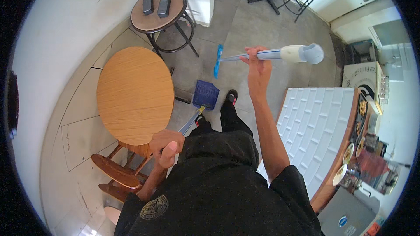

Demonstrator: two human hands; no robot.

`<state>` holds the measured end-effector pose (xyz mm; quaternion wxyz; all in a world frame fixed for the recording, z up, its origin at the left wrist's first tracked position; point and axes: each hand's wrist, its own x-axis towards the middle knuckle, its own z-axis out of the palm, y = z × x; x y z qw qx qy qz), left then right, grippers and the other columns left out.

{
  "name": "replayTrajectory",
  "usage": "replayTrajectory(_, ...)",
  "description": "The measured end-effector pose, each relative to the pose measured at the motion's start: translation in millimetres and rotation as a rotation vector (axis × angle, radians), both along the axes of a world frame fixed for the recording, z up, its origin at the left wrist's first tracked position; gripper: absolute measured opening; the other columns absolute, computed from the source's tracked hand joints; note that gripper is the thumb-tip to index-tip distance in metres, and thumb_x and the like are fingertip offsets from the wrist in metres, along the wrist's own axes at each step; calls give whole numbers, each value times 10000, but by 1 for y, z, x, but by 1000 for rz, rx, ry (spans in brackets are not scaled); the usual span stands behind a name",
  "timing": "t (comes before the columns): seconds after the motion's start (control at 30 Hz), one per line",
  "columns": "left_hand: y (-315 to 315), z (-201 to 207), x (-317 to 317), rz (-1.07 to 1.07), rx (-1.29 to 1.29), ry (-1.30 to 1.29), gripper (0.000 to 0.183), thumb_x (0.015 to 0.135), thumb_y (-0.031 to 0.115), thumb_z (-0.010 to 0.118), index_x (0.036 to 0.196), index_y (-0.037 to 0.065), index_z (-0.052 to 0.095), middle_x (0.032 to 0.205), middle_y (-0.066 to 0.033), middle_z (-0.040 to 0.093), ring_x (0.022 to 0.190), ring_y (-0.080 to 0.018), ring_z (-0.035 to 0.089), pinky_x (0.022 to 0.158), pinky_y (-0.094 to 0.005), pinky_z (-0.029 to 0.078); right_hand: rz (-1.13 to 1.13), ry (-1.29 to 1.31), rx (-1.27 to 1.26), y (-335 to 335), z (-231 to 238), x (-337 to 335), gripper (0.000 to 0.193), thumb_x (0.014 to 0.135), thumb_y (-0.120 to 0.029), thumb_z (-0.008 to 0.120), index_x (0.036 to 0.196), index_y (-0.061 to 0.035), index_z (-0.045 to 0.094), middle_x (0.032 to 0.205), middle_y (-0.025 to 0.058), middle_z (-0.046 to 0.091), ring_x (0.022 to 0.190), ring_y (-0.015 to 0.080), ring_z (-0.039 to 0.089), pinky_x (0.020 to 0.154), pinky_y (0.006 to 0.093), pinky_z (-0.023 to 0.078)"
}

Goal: Sweeping the floor of a cafe using a broom and dustpan.

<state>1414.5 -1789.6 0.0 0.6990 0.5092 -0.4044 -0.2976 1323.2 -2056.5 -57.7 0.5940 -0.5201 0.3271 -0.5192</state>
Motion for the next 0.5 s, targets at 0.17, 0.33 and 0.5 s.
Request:
replayTrajectory(0.17, -40, 4, -3, 33, 108, -18, 350, 823, 116, 482, 516, 25, 341, 467, -47, 339, 374, -192, 338, 406, -334, 222, -29, 526, -246, -55, -53, -14, 231, 867, -191, 680, 986, -25, 570, 872, 26, 559, 747, 108, 537, 628, 239, 461)
replayTrajectory(0.33, -84, 6, -6, 30, 139, -44, 361, 830, 118, 485, 516, 26, 335, 462, -50, 337, 375, -187, 339, 406, -332, 219, 248, 599, -105, -102, -114, -83, 245, 809, -155, 733, 1006, -58, 626, 869, 24, 601, 701, 99, 550, 611, 236, 460)
replayTrajectory(0.5, -106, -2, -3, 6, 140, -27, 361, 831, 105, 504, 519, 24, 342, 469, -53, 347, 383, -193, 333, 409, -335, 226, 688, 506, 51, -154, -98, -143, 231, 838, -90, 682, 1060, -56, 630, 913, 38, 632, 746, 142, 607, 678, 263, 511)
